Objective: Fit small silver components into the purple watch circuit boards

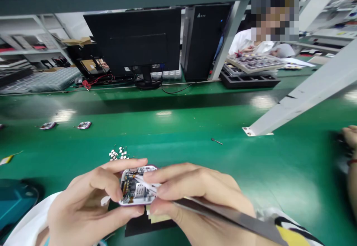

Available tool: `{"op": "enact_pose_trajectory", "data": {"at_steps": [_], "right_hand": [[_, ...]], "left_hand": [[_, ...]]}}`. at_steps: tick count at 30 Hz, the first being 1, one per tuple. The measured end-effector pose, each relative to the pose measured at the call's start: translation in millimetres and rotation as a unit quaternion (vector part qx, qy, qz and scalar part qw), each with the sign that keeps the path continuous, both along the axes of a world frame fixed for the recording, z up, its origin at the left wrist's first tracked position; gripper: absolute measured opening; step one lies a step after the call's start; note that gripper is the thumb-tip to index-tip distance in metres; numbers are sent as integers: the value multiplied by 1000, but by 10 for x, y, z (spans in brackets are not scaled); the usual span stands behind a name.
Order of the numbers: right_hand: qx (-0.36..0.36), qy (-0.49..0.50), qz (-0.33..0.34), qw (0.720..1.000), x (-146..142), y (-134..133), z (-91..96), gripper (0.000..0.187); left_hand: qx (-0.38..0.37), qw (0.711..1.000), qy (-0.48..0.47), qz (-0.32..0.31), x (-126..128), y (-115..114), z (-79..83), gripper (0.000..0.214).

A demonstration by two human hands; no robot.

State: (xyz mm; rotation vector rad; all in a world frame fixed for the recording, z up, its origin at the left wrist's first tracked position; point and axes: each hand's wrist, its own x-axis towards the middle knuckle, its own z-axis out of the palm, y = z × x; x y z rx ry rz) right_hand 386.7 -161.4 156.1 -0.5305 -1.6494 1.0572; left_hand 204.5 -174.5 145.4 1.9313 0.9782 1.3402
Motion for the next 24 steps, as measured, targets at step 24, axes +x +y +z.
{"op": "enact_pose_trajectory", "data": {"at_steps": [24], "right_hand": [[-50, 27, -39, 998, -13, -69, -43, 14]], "left_hand": [[138, 984, 108, -44, -114, 83, 13, 18]]}}
